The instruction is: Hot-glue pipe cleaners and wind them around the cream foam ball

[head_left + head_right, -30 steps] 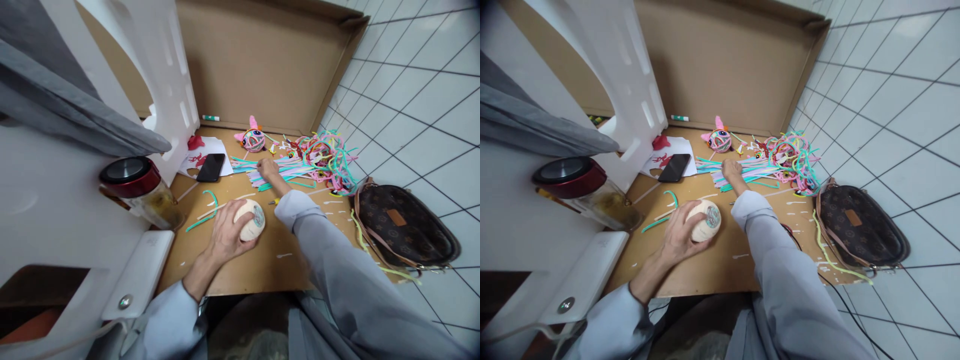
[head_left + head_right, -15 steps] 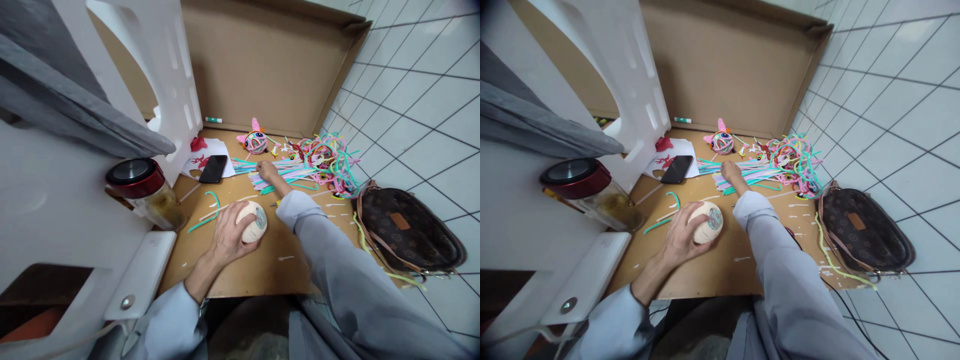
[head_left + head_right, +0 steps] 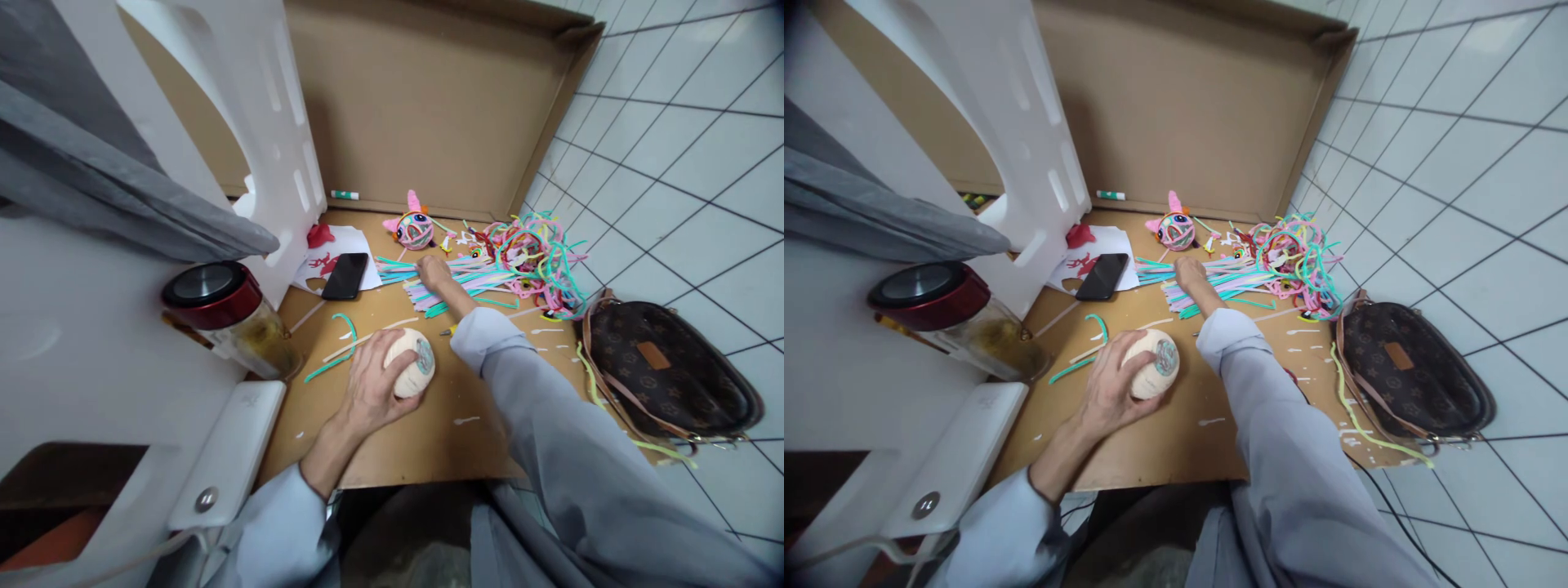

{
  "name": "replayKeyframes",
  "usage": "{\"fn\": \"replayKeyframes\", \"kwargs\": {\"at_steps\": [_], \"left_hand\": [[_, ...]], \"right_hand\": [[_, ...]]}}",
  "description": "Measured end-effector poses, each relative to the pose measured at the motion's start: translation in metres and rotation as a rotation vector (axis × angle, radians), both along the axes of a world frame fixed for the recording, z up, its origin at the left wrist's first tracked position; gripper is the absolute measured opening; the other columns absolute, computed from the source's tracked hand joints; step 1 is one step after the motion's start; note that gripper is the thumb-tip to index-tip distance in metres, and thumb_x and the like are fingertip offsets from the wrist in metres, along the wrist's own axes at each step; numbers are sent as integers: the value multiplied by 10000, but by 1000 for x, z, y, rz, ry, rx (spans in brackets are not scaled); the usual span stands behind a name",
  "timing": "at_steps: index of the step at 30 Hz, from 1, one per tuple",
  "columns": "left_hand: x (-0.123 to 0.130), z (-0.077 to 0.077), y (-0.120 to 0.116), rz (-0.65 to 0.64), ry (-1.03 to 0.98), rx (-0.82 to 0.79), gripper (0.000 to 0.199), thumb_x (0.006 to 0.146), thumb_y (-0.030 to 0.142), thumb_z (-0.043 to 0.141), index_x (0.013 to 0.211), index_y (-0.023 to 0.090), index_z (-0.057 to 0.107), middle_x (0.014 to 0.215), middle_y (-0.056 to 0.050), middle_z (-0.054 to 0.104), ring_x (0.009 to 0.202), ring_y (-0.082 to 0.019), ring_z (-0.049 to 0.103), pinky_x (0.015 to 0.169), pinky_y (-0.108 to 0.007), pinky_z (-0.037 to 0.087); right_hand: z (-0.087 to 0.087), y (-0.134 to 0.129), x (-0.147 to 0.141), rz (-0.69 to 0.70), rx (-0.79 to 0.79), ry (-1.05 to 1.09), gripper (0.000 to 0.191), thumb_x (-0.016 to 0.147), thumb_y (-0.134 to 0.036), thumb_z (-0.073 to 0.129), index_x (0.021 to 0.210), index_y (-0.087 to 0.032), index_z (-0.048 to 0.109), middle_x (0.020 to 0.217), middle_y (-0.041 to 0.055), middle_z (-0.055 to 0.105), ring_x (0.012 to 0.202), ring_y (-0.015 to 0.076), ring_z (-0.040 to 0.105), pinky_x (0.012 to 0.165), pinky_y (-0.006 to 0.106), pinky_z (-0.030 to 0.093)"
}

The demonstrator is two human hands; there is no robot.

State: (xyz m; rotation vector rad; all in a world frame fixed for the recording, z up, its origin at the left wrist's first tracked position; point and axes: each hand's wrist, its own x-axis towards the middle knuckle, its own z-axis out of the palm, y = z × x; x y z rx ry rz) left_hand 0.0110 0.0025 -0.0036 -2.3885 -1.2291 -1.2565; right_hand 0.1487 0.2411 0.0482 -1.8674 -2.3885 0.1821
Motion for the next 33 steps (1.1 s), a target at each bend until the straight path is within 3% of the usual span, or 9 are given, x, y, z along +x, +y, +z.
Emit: {"fn": "replayKeyframes", "kwargs": {"at_steps": [6,9,13,18,22,24,25,29,33], "left_hand": [[-2,-1,0,-11,-1,-29,487,809,333,718,1240,239,511,1361,-194,550,1241,-356,567,987,-520,501],[-3,-3,1,-1,4,-30,498,814,346,721,1248,239,501,1361,-193,549,1226,-353,573,988,-521,504],[-3,-3,2,10,0,-13,527,812,367,726,1260,235,482,1353,-195,548,1207,-352,580,984,-519,509],[-3,-4,2,27,0,-4,528,803,378,735,1249,233,492,1339,-185,558,1196,-348,592,970,-496,520],[-6,-7,3,22,-26,-43,557,796,392,741,1270,237,494,1364,-183,550,1227,-347,588,1001,-501,511],[-7,-8,3,20,-48,-79,565,791,402,746,1270,232,500,1379,-184,540,1236,-346,587,1006,-498,513],[-8,-9,3,20,-59,-97,566,788,406,750,1267,230,505,1383,-183,536,1238,-345,587,1007,-496,515],[-9,-10,5,21,-91,-110,572,782,399,759,1265,224,510,1380,-176,537,1242,-340,590,1017,-493,519],[-9,-10,5,25,-116,-113,571,776,393,768,1251,214,507,1371,-175,540,1244,-337,593,1019,-489,525]], "right_hand": [[54,19,10,32,206,134,369,1043,-250,364,1090,-162,719,1149,166,732,1122,261,658,966,352,476],[88,46,25,107,437,507,315,1044,-316,403,969,-189,681,978,87,707,988,210,652,922,336,481],[133,69,49,158,570,915,287,1045,-398,404,981,-236,632,899,26,652,876,149,609,823,304,503],[168,17,60,237,740,1119,182,1029,-318,421,1143,-306,562,1125,27,668,998,134,639,936,285,531],[170,-71,50,322,914,1206,328,982,-235,439,1278,-375,462,1281,-36,604,860,111,678,776,257,572],[166,-107,48,340,956,1284,294,960,-236,512,1207,-379,443,1387,-44,539,749,87,656,613,235,529],[163,-120,50,347,973,1312,252,941,-216,532,1132,-358,453,1297,-39,580,677,76,628,552,225,490],[145,-141,68,336,868,1427,200,934,-185,533,1044,-330,447,836,-72,657,495,77,516,496,220,404],[118,-139,94,222,694,1609,293,864,-221,617,1119,-319,510,756,-81,673,410,70,435,418,214,323]]}}
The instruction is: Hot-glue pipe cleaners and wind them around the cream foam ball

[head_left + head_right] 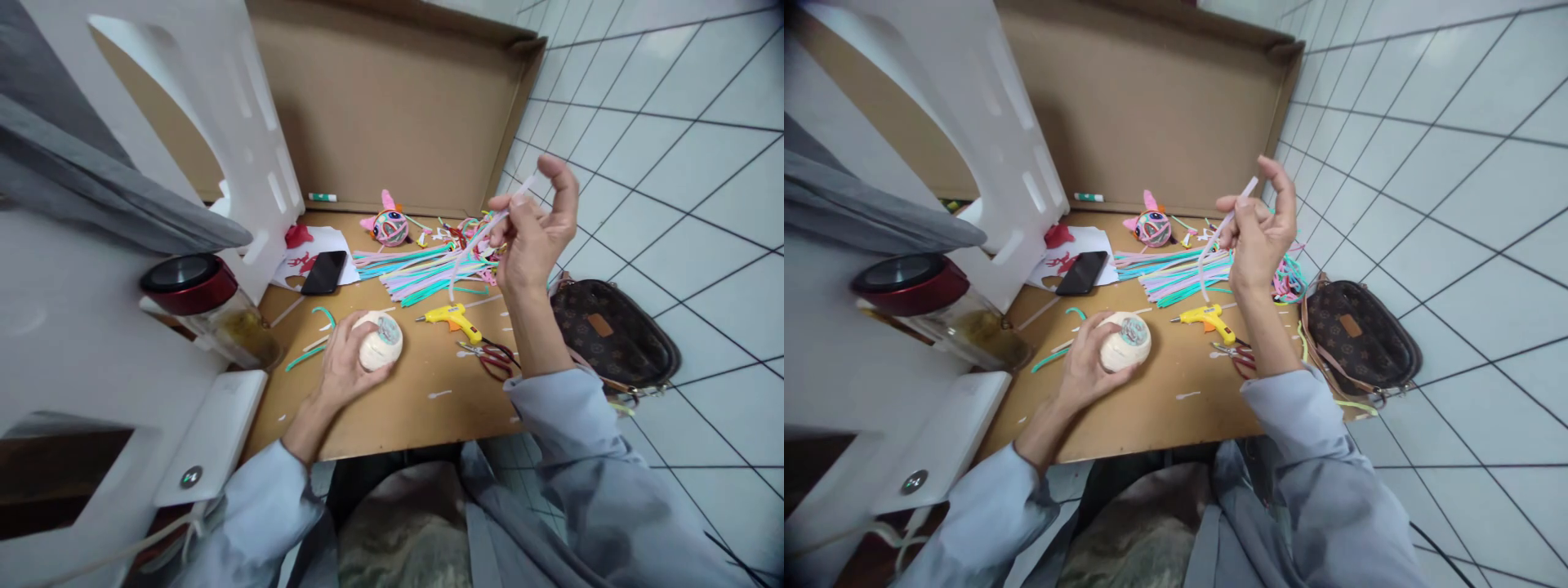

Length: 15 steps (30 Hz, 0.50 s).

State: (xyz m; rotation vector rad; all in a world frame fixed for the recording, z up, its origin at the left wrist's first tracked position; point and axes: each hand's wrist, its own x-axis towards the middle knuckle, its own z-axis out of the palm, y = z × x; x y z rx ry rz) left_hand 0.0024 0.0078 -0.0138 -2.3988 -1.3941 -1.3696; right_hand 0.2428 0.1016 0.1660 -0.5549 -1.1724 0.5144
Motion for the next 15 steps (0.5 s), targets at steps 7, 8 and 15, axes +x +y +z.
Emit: {"fn": "replayKeyframes", "kwargs": {"at_steps": [7,8,15], "left_hand": [[-2,-1,1,7,-15,-34,572,779,401,772,1245,215,497,1368,-168,535,1276,-327,577,1059,-498,507],[-3,-1,1,8,-19,-34,568,778,400,770,1241,216,498,1365,-167,537,1273,-327,578,1058,-499,507],[-3,-1,2,13,-28,-45,598,759,396,777,1256,223,492,1366,-168,539,1269,-334,579,1056,-512,505]], "right_hand": [[-45,-9,30,321,-327,90,32,822,-236,592,853,-239,602,754,-32,694,453,85,492,446,242,432],[-48,-10,31,354,-351,106,44,818,-223,592,854,-240,612,761,-32,705,453,85,494,453,245,449],[-48,-6,10,406,-445,180,29,879,-260,683,872,-240,663,896,-32,772,610,68,627,626,216,574]]}}
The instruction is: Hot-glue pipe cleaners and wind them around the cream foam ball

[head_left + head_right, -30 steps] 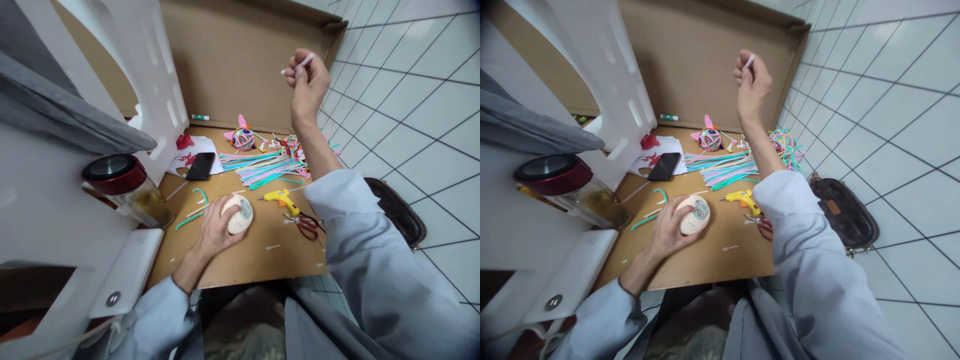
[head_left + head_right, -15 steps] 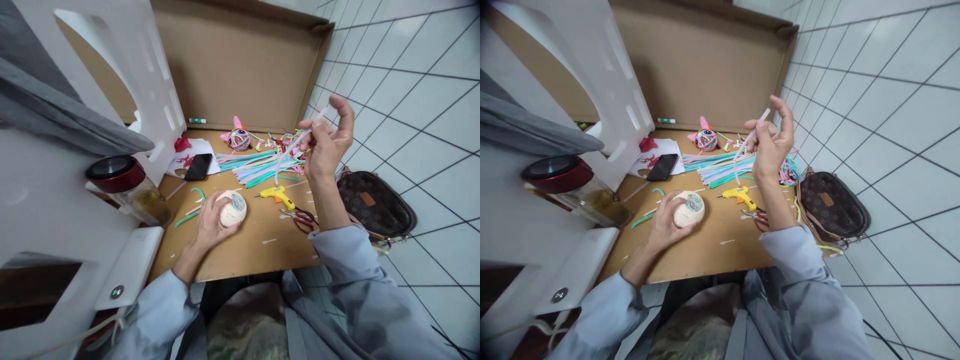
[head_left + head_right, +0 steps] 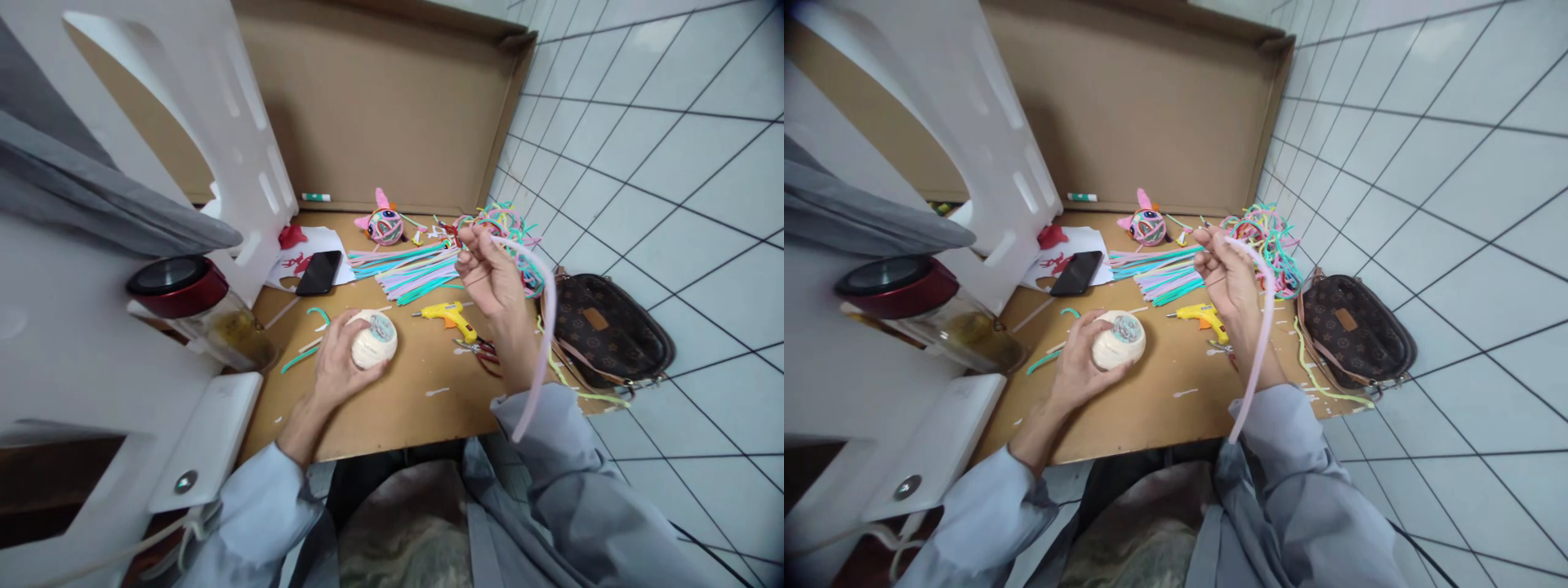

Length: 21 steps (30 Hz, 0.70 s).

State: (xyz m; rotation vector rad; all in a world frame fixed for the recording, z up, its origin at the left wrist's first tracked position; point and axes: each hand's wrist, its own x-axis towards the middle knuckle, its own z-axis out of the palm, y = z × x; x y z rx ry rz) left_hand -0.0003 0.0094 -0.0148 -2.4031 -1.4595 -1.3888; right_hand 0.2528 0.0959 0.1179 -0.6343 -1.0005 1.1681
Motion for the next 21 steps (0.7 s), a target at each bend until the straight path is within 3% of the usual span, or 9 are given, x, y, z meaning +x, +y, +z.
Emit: {"fn": "replayKeyframes", "kwargs": {"at_steps": [5,10,13,16,18,21], "left_hand": [[0,1,-1,-7,-21,-41,608,741,392,781,1258,222,509,1379,-169,535,1281,-340,574,1069,-514,496],[0,-1,0,-3,-18,-24,594,761,418,767,1257,220,508,1372,-166,537,1281,-334,571,1063,-497,501],[0,-2,1,-3,-22,-15,592,765,415,761,1261,214,507,1370,-166,539,1282,-331,569,1056,-494,504],[0,-2,1,13,-24,-25,595,758,419,759,1259,217,508,1365,-160,539,1281,-329,566,1058,-497,503],[0,-2,1,14,-23,-23,595,758,426,758,1257,220,507,1363,-159,539,1281,-328,564,1061,-500,502],[1,0,0,12,-31,-15,582,761,406,762,1251,223,509,1371,-159,541,1273,-326,571,1055,-499,505]], "right_hand": [[1,-3,-19,-74,-26,-43,185,920,-392,670,833,-230,673,740,-41,697,577,67,588,576,193,518],[-20,-22,-56,-171,-76,-40,249,829,-405,740,735,-203,628,613,-64,557,531,57,487,516,182,418],[-39,-35,-89,-145,-146,-40,209,810,-396,710,793,-206,624,598,-70,546,519,67,488,519,193,423],[-55,-49,-109,-8,-121,-187,212,808,-424,671,837,-215,646,608,-55,586,529,90,526,548,219,473],[-66,-63,-106,35,-70,-331,202,819,-422,644,834,-223,671,642,-29,637,583,120,591,595,249,521],[-87,-93,-79,-63,7,-594,151,857,-358,606,887,-259,716,786,14,737,746,181,692,697,315,585]]}}
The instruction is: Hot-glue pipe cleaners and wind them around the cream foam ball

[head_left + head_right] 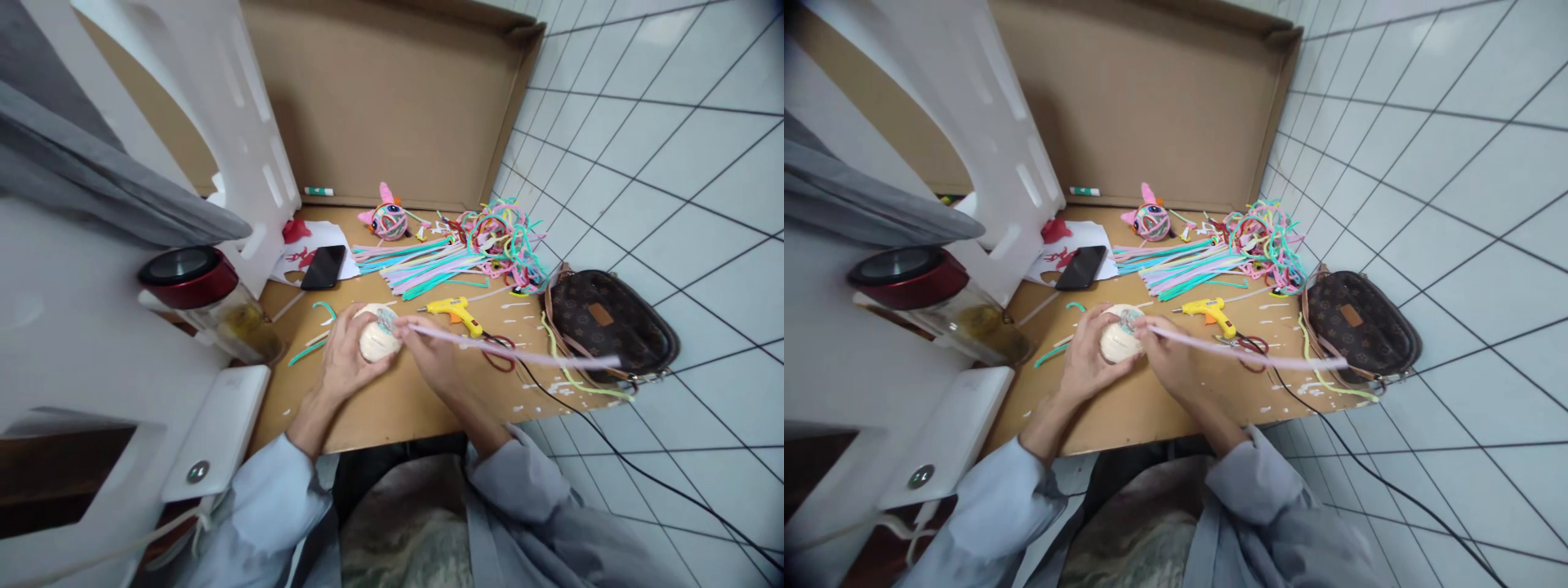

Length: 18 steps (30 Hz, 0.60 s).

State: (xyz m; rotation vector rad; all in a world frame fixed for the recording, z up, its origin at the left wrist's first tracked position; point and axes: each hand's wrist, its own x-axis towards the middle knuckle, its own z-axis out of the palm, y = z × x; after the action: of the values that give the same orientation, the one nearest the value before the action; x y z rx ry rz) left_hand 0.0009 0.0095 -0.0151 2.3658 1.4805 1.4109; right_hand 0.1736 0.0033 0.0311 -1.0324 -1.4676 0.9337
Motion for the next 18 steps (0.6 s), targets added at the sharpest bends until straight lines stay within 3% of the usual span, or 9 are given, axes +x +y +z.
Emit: {"fn": "replayKeyframes", "kwargs": {"at_steps": [5,8,13,18], "left_hand": [[-1,2,0,-16,21,-8,595,751,391,775,1255,224,507,1385,-158,531,1284,-332,567,1068,-497,495],[-2,1,0,-18,12,-15,584,757,420,772,1244,226,514,1375,-154,533,1285,-336,564,1074,-501,489],[-4,0,1,-14,21,-5,585,760,444,764,1241,231,507,1356,-146,528,1264,-333,569,1060,-490,500],[-4,1,1,-8,34,16,586,773,436,754,1253,230,489,1349,-144,523,1266,-328,561,1056,-483,500]], "right_hand": [[-43,-49,66,-113,208,-346,203,921,-291,561,986,-313,752,959,50,795,892,236,752,825,417,631],[-58,-64,96,-224,269,-458,228,933,-283,561,1048,-317,755,968,70,798,893,259,758,823,456,638],[-61,-64,120,-339,275,-568,274,959,-258,519,1100,-304,751,1018,84,800,932,263,763,854,465,633],[-59,-43,123,-237,296,-643,332,968,-208,475,1168,-252,736,1141,102,780,1039,260,741,941,463,593]]}}
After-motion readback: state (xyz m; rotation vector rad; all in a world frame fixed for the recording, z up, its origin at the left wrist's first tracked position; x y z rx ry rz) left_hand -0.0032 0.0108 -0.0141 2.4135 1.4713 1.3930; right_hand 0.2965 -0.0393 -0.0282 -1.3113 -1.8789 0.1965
